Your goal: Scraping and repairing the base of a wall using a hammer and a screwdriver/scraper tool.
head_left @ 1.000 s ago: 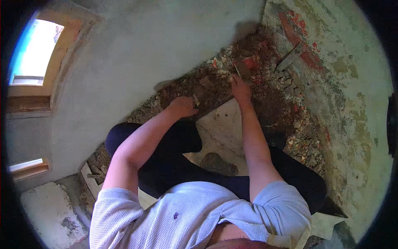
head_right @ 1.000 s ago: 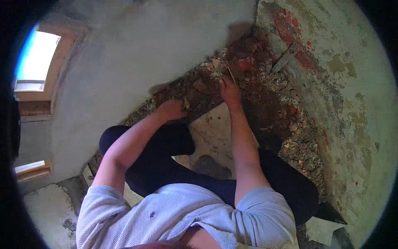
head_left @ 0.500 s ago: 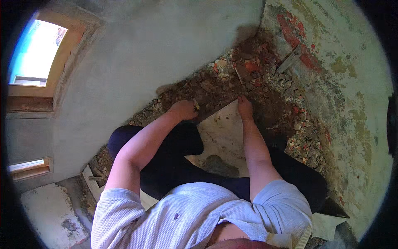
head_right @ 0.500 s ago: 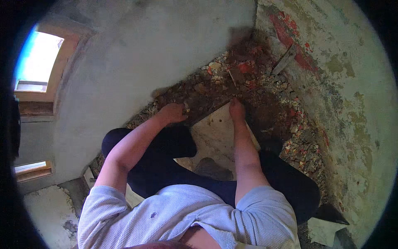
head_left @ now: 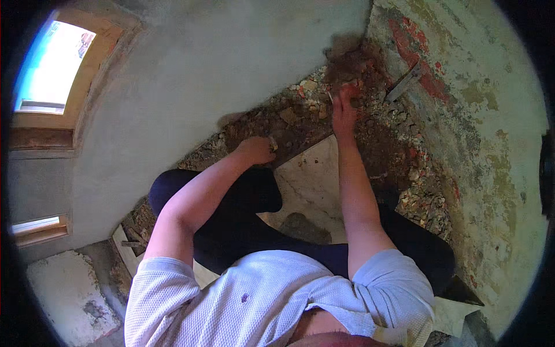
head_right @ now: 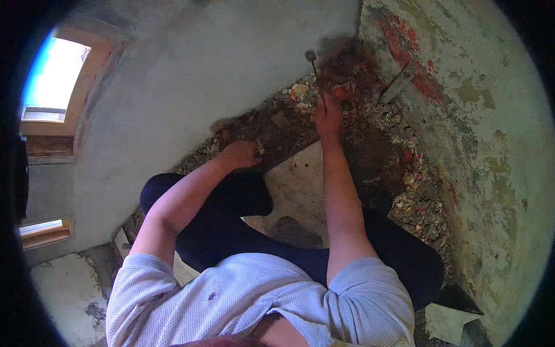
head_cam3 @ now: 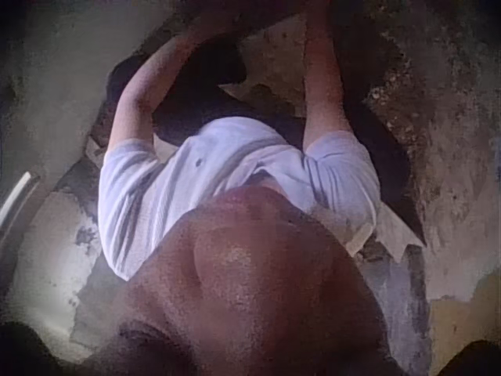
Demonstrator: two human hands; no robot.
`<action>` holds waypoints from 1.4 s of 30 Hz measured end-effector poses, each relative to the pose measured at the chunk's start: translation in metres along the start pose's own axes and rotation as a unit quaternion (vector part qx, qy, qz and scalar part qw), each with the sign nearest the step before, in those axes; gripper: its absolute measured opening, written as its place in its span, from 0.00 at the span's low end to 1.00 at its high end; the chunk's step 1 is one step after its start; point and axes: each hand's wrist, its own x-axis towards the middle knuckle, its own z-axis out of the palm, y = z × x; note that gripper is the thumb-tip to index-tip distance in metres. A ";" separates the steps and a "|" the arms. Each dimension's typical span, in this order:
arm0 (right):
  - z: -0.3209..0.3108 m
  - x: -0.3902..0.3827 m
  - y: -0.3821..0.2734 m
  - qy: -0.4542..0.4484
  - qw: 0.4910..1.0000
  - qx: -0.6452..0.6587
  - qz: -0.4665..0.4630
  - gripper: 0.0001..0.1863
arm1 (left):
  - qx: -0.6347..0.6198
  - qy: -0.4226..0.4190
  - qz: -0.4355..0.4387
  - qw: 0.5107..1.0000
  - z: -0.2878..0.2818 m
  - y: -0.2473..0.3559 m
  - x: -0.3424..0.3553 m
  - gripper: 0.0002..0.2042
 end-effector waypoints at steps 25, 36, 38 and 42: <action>-0.009 -0.053 0.066 -0.185 0.952 -0.189 0.156 0.21 | -0.019 0.009 0.020 1.000 0.011 -0.006 0.007 0.28; -0.033 0.024 -0.004 -0.020 0.996 -0.053 0.063 0.28 | -0.012 0.001 0.001 1.000 -0.002 0.005 0.008 0.27; -0.027 0.030 -0.010 0.035 0.999 -0.024 -0.020 0.25 | -0.013 0.034 0.002 0.999 0.006 -0.002 0.011 0.28; -0.011 0.004 0.010 0.021 0.998 0.057 -0.034 0.24 | 0.006 0.034 0.009 0.999 0.015 -0.012 0.016 0.28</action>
